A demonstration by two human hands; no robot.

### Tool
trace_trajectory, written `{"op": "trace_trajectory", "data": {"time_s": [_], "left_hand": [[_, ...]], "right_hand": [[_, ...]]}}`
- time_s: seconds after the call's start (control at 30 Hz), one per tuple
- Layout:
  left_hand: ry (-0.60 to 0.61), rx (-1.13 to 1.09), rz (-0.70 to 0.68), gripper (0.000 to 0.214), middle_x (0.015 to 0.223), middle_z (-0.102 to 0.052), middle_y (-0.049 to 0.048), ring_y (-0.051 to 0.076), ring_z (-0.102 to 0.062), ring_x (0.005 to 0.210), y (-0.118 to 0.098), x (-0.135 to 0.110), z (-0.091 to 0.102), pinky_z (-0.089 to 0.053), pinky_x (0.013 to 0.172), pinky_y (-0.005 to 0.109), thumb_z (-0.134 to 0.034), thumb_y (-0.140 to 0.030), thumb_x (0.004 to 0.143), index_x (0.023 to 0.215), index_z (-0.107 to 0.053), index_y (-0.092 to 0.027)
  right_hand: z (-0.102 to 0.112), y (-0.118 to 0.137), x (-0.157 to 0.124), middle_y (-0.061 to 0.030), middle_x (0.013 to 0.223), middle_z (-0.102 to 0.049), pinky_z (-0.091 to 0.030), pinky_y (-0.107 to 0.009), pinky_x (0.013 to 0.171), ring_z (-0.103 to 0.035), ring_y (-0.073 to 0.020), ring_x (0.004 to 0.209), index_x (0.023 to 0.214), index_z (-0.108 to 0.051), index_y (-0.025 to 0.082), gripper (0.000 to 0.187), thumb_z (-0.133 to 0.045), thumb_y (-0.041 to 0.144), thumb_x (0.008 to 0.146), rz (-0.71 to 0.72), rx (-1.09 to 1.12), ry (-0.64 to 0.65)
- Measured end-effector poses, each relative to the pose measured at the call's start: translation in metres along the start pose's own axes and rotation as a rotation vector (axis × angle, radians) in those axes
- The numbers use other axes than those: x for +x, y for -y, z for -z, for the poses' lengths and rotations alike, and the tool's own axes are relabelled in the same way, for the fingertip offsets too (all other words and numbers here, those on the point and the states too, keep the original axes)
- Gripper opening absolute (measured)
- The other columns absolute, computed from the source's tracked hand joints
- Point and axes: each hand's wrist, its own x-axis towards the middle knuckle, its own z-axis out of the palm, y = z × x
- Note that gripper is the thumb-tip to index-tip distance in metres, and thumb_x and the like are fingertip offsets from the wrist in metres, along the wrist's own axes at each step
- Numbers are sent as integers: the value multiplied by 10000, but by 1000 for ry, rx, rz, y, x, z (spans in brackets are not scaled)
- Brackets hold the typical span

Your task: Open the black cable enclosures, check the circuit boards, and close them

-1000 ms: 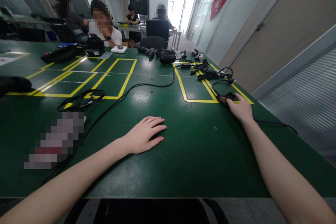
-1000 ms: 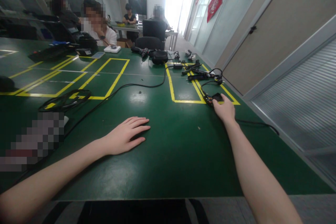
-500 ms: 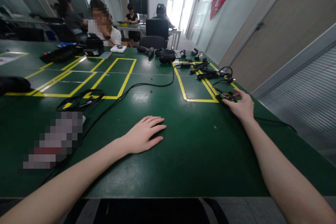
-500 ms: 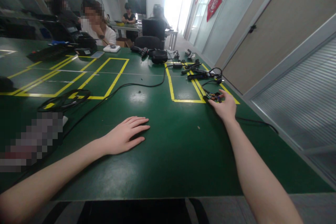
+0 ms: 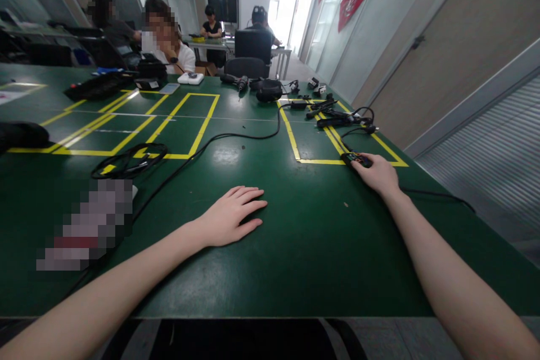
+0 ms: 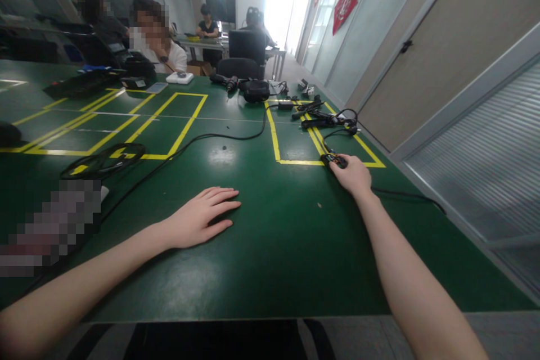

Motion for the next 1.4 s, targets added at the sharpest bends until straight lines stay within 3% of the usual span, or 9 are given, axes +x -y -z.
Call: {"op": "trace_trajectory", "data": {"time_s": [0.1,0.23,0.4,0.53,0.63,0.77,0.97,1.17,1.4], "left_hand": [[4,5,5,382,1542,-578,145,301,-521,1454,0,0,0,-423,1212,520,-536,-388,1073,1394,-630,-204],[12,17,6,386,1538,-580,157,307,-527,1448,0,1,0,-425,1212,521,-550,-381,1068,1392,-630,-187],[-11,3,-2,368,1527,-580,172,324,-544,1424,-2,0,-2,-440,1196,536,-573,-349,1052,1371,-637,-178],[-175,-40,16,407,1599,-483,188,335,-537,1419,-5,2,-2,-469,1168,533,-611,-327,1011,1398,-585,-203],[-255,-111,-63,454,1462,-603,182,327,-588,1349,-7,5,0,-484,1149,516,-669,-404,975,1364,-566,-192],[-193,-223,-162,508,1258,-712,149,302,-675,1209,-6,6,1,-504,1128,484,-756,-493,903,1262,-574,-183],[-82,-281,-54,401,1283,-719,172,318,-617,1354,-6,3,1,-564,1073,433,-780,-484,886,1090,-608,-184],[-87,-130,-15,519,1469,-636,182,343,-557,1421,-7,2,-2,-481,1171,521,-757,-479,910,1308,-648,-165],[-122,-79,28,493,1422,-663,143,335,-575,1353,-9,3,-3,-496,1125,517,-734,-474,919,1327,-665,-206]], "right_hand": [[2,23,-6,-174,1131,-759,-582,-449,812,-717,-384,1033,1194,-783,149,512,-658,500,843,-23,-44,46],[2,52,-19,-139,1095,-768,-586,-422,792,-724,-350,991,1149,-794,177,467,-703,503,827,131,53,124],[0,93,-48,-107,1086,-756,-592,-397,836,-732,-298,960,1161,-776,192,408,-731,430,834,420,264,248],[5,133,-81,-89,1101,-742,-596,-361,847,-729,-252,965,1196,-746,201,354,-725,326,866,744,470,443],[13,156,-106,-97,1151,-731,-591,-338,893,-727,-233,1014,1234,-723,197,383,-730,254,855,968,628,614],[21,170,-128,-98,1168,-728,-590,-333,914,-730,-235,1040,1234,-717,199,418,-728,208,817,1100,678,735],[20,168,-127,-97,1147,-710,-590,-316,860,-723,-208,988,1296,-673,218,433,-690,174,865,1050,725,576],[18,167,-126,-84,1046,-753,-583,-282,773,-737,-191,906,1188,-671,207,241,-673,266,954,1096,679,379],[16,166,-125,-101,1132,-728,-590,-298,801,-736,-209,970,1214,-669,214,286,-683,315,947,1099,585,402]]}}
